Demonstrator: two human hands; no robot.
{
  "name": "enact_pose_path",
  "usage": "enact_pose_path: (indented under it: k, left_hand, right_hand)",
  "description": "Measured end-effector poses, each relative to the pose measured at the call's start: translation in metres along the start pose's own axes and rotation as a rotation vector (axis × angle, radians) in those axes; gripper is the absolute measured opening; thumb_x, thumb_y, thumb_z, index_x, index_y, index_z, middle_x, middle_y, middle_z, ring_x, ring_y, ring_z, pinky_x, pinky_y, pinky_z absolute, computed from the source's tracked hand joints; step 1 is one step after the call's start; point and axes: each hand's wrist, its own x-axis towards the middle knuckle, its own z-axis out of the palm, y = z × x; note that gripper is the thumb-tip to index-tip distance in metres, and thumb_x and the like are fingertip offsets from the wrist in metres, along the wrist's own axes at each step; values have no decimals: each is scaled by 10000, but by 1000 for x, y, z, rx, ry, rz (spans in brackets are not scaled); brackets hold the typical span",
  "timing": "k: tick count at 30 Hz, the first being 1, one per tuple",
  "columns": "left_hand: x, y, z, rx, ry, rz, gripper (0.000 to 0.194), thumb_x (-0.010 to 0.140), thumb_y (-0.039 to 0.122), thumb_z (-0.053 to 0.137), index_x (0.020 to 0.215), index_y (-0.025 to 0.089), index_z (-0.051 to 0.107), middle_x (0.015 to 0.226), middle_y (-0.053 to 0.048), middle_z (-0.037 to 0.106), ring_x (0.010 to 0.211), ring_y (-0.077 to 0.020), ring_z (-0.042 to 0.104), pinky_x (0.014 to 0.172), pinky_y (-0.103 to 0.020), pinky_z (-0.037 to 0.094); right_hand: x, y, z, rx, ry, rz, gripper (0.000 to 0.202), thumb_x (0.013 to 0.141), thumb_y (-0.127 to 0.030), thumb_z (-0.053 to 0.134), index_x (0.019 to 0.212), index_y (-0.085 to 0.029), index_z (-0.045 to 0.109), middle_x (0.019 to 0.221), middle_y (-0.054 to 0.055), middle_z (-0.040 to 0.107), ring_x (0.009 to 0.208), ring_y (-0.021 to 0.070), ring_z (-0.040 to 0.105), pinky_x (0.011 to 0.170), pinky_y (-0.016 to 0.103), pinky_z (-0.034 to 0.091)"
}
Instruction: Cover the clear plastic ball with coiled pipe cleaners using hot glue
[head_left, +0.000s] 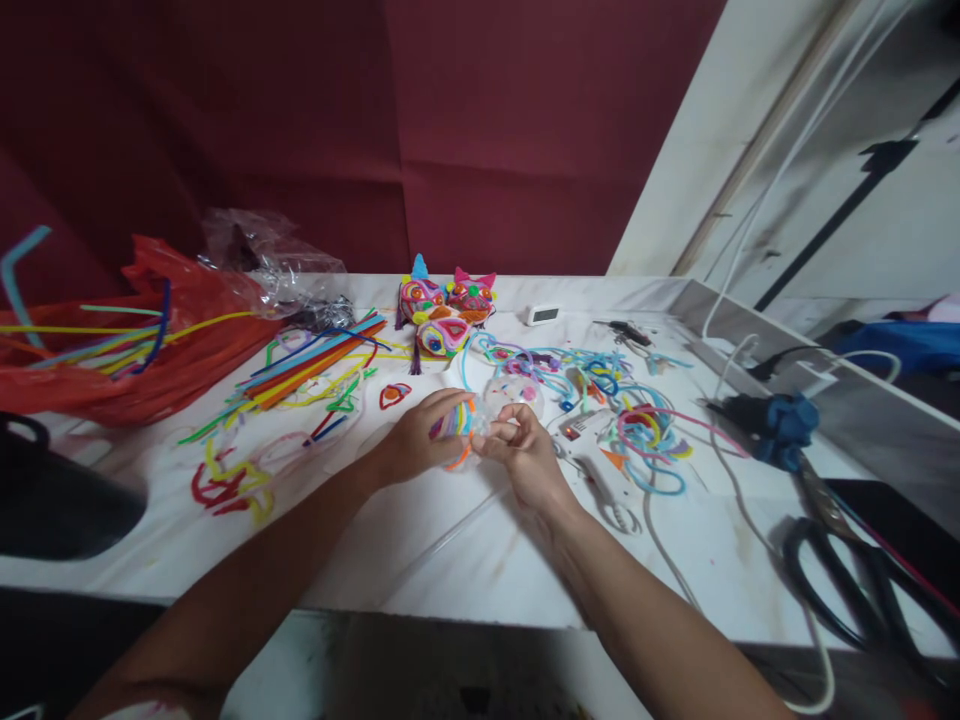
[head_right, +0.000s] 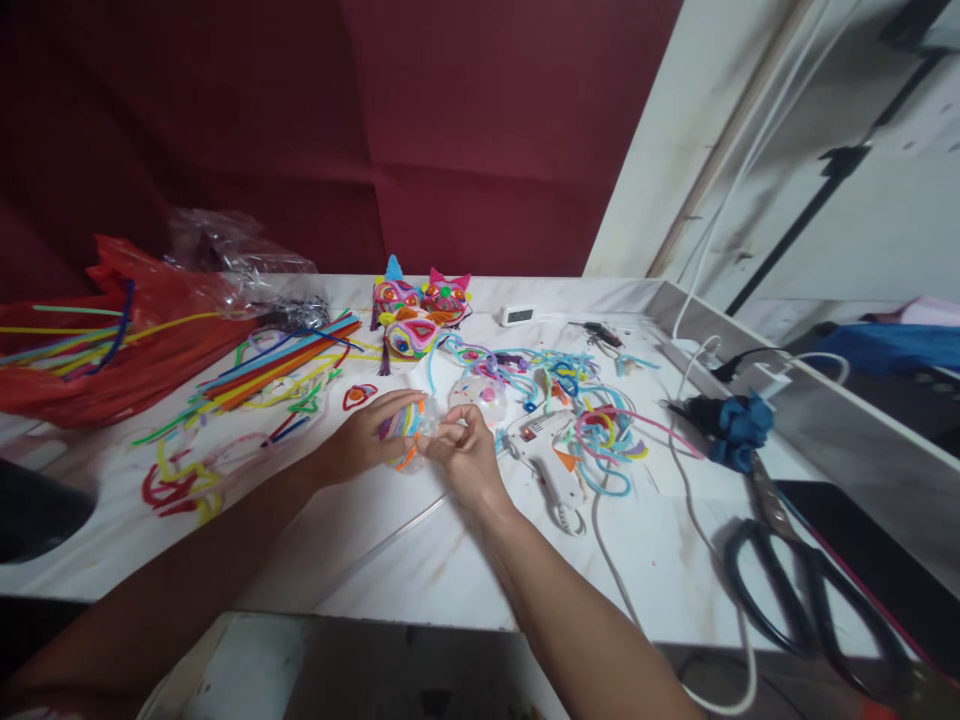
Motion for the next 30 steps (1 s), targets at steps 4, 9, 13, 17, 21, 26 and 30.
enact_pose_path:
  k: [4, 9, 13, 17, 21, 26, 30]
  left_hand:
    - [-2, 3, 2, -34, 38, -29, 577, 806, 222, 713, 1383, 222, 686, 1493, -135, 720, 1398, -353, 691, 1199, -519, 594]
    - [-7, 7, 4, -34, 94, -17, 589, 762, 178, 733, 1348, 221, 685, 1438, -143, 740, 1345, -360, 715, 1184, -551, 600]
    - [-11, 6, 1, -62, 75, 4, 590, 773, 180, 732, 1358, 227, 677, 1473, -144, 719, 1380, -342, 696, 1197, -548, 588]
    - [-13, 2, 0, -85, 62, 31, 623, 756, 162, 764, 1369, 229, 674, 1485, -150, 709, 1402, -351, 683, 1208, -566, 576]
    - [-13, 0, 3, -97, 108, 0, 657, 717, 138, 788, 1354, 249, 673, 1464, -120, 727, 1382, -355, 695, 1212, -594, 566]
    - [-12, 1, 4, -101, 144, -34, 632, 713, 126, 748, 1333, 227, 677, 1432, -119, 743, 1350, -346, 715, 1198, -564, 583]
    - [-12, 2, 3, -111, 147, -48, 633, 711, 137, 739, 1334, 224, 665, 1412, -118, 753, 1326, -346, 727, 1182, -557, 590]
  right_hand:
    - [-2, -3, 1, -25, -36, 29, 702, 464, -337, 1053, 885, -270, 496, 603, -96, 717, 505, 156, 653, 613, 283, 516]
    - [-5, -8, 1, -76, -91, 52, 720, 467, -353, 1063, 939, -265, 526, 595, -86, 718, 491, 162, 653, 580, 267, 506]
    - [-8, -10, 1, -128, -127, 45, 702, 513, -410, 1053, 954, -270, 524, 601, -86, 715, 508, 178, 679, 601, 284, 532]
    - [-7, -6, 4, -200, -148, 15, 698, 562, -496, 1021, 962, -285, 489, 583, -96, 689, 520, 183, 680, 617, 295, 539]
    - [-8, -8, 3, -334, -172, -49, 634, 647, -577, 949, 993, -294, 500, 616, -72, 696, 576, 210, 691, 631, 319, 525]
    - [-27, -30, -27, -887, -16, -380, 281, 882, -380, 754, 1120, -276, 645, 1095, 105, 806, 979, 315, 751, 887, 457, 551]
    - [-52, -43, -75, -1749, 106, -512, 215, 991, -230, 570, 1175, -217, 681, 1180, 191, 776, 1066, 383, 732, 929, 516, 562]
